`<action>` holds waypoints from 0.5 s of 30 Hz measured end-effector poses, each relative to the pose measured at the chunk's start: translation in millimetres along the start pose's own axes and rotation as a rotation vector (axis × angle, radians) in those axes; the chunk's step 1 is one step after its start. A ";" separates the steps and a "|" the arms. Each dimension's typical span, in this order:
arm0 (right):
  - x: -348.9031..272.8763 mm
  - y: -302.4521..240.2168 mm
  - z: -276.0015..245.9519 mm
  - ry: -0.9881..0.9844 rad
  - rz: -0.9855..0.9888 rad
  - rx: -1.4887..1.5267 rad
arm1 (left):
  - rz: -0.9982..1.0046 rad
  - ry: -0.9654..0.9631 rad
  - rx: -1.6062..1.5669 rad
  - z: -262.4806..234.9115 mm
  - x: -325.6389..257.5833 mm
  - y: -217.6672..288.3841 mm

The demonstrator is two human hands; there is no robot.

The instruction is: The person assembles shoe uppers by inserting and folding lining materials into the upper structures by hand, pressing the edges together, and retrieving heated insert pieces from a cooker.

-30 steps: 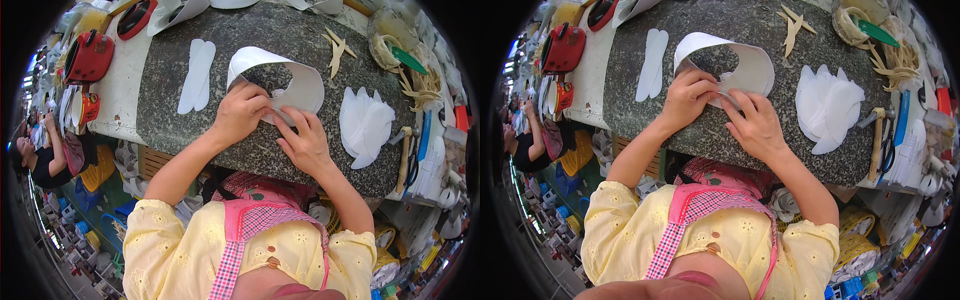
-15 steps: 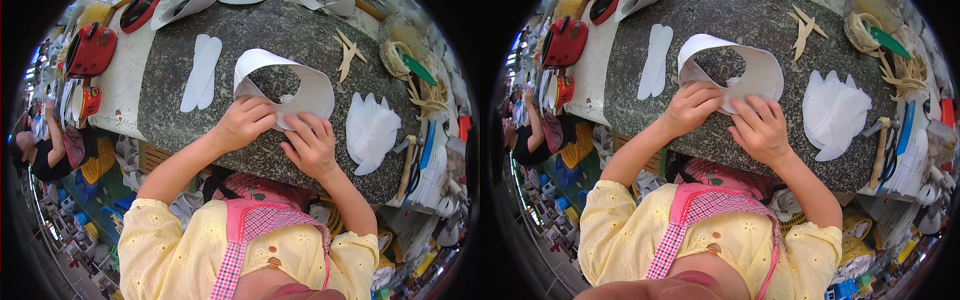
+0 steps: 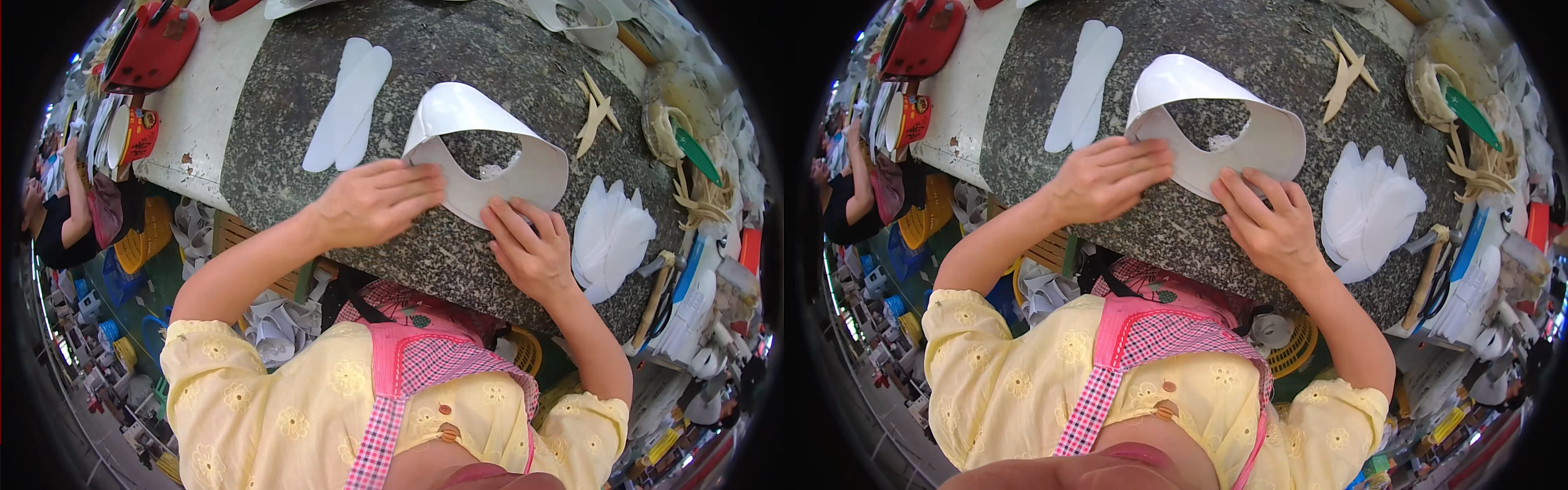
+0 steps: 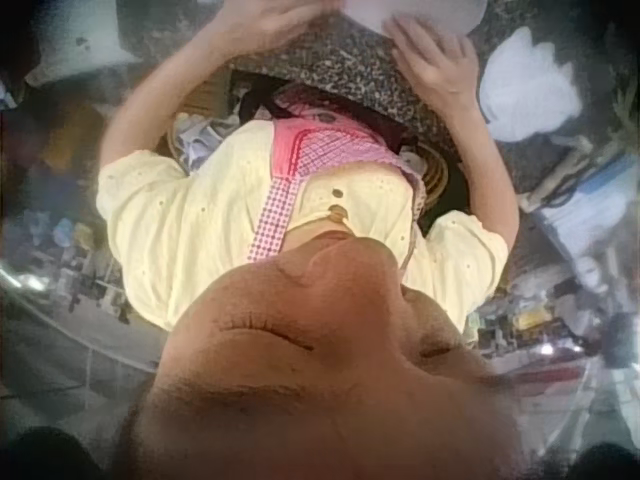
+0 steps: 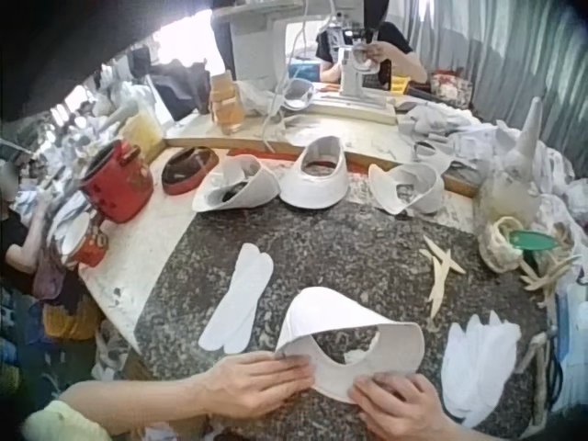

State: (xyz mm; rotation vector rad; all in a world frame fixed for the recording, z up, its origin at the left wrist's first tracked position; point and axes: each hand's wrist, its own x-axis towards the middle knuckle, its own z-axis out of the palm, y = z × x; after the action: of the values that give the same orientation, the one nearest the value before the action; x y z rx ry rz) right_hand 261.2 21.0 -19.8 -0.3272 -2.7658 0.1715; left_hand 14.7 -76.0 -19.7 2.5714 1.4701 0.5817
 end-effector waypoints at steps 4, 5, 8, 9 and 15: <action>8.4 3.1 -4.2 -0.005 0.013 0.037 | 0.019 0.054 0.093 1.4 5.9 -7.8; 10.8 6.9 -5.0 -0.017 0.011 0.091 | -0.030 0.063 0.082 2.9 16.2 -3.8; 16.8 16.4 -5.4 -0.027 0.020 0.205 | -0.050 0.124 0.140 13.2 37.8 6.8; 17.2 19.1 -5.6 -0.027 0.032 0.279 | -0.031 0.168 0.205 17.7 42.6 10.2; 23.3 34.8 -35.9 0.225 0.115 0.359 | 0.100 0.206 -0.045 -11.1 60.6 1.1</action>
State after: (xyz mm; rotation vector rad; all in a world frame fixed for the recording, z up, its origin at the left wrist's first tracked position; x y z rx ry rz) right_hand 259.8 63.2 15.7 -0.3834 -2.4349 0.6115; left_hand 38.8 -26.0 7.0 2.6290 1.3715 0.9072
